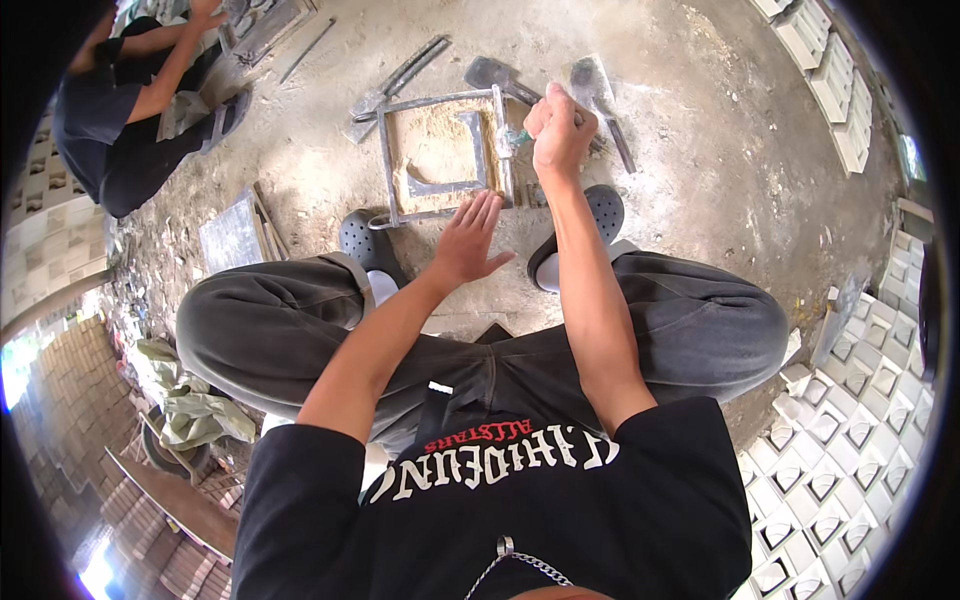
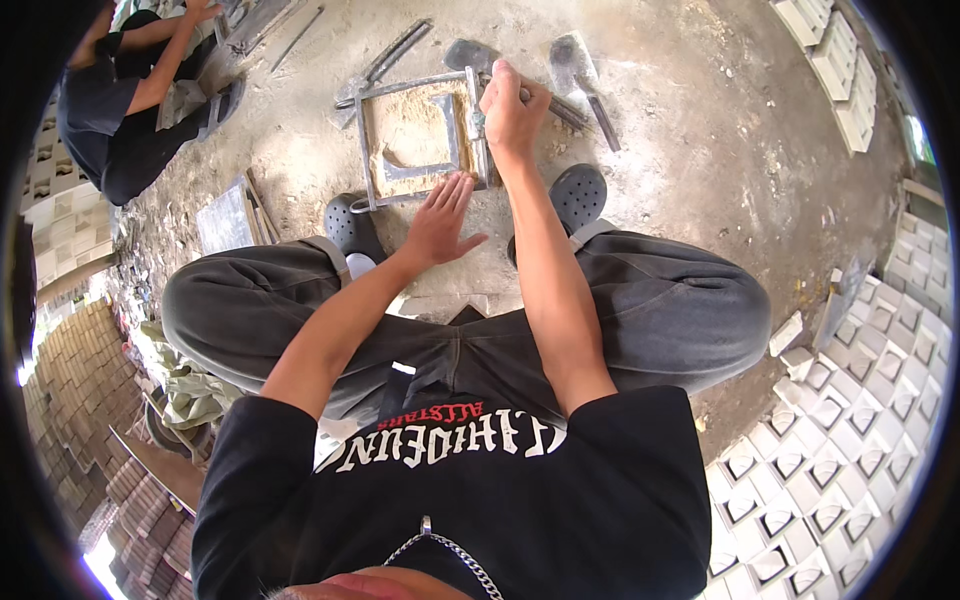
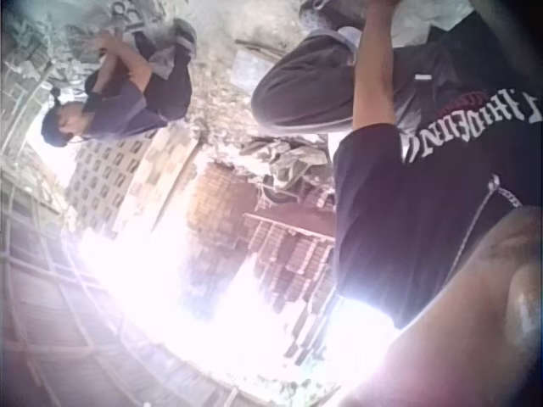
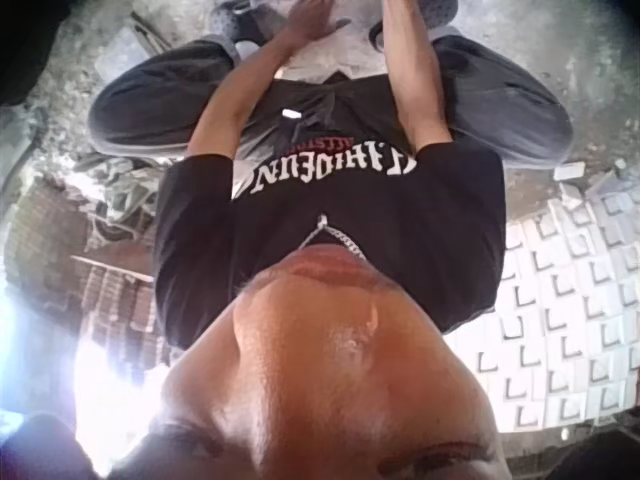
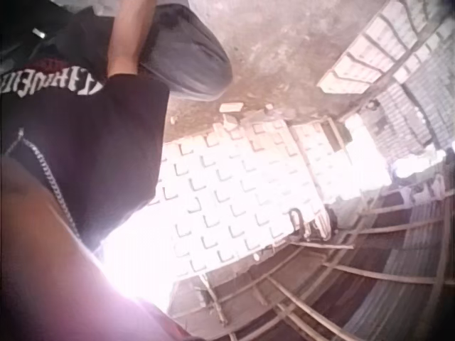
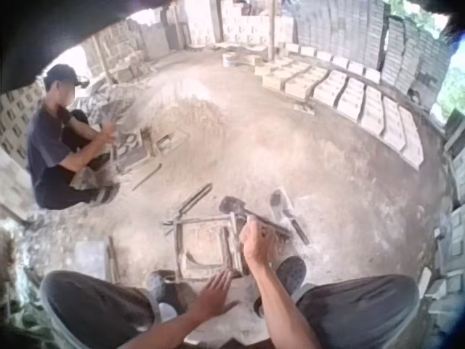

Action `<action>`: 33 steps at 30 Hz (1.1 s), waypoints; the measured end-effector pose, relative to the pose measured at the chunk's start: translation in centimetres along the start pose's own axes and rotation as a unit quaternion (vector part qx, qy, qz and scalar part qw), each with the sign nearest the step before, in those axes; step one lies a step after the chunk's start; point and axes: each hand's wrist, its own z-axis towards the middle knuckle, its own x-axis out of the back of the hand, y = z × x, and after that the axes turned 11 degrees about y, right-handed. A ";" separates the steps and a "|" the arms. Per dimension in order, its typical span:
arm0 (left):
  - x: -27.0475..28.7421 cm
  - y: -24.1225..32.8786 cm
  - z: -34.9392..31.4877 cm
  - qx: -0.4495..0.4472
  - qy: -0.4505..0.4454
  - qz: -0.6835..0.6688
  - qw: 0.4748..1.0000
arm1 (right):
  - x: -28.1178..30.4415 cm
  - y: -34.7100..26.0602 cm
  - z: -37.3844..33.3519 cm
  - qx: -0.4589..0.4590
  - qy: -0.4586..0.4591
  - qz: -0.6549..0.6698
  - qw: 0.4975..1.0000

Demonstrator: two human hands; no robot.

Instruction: The person cleans out the edges of a square mold containing a tile-like material using a small hand tool and then levels the material by hand.

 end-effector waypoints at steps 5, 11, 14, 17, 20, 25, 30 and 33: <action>2.0 -1.7 0.2 0.000 0.011 0.066 0.998 | 0.5 3.8 0.4 -0.011 -0.015 -0.034 0.999; 1.7 -1.6 0.0 0.034 0.034 0.071 0.996 | -1.7 0.3 -1.6 -0.017 0.001 -0.059 0.998; -0.1 1.0 1.3 0.098 0.079 0.054 0.991 | 0.4 5.0 -0.8 0.050 0.003 -0.131 0.990; -0.9 1.7 1.2 0.139 0.087 0.039 0.986 | 0.0 3.9 -0.8 -0.006 -0.004 -0.083 0.997; -0.8 0.3 0.4 0.102 0.049 0.034 0.993 | -1.9 0.7 -1.2 0.002 -0.008 -0.072 0.997; 1.9 -0.9 -1.1 0.165 -0.007 0.107 0.980 | -1.1 6.0 0.6 0.155 -0.042 -0.169 0.972; 2.1 -5.3 -4.1 0.402 0.153 0.120 0.895 | -3.5 1.9 -0.6 0.054 -0.061 -0.169 0.982; 1.1 -6.7 -4.4 0.433 0.140 0.039 0.890 | -3.1 3.0 -0.5 0.066 -0.064 -0.152 0.984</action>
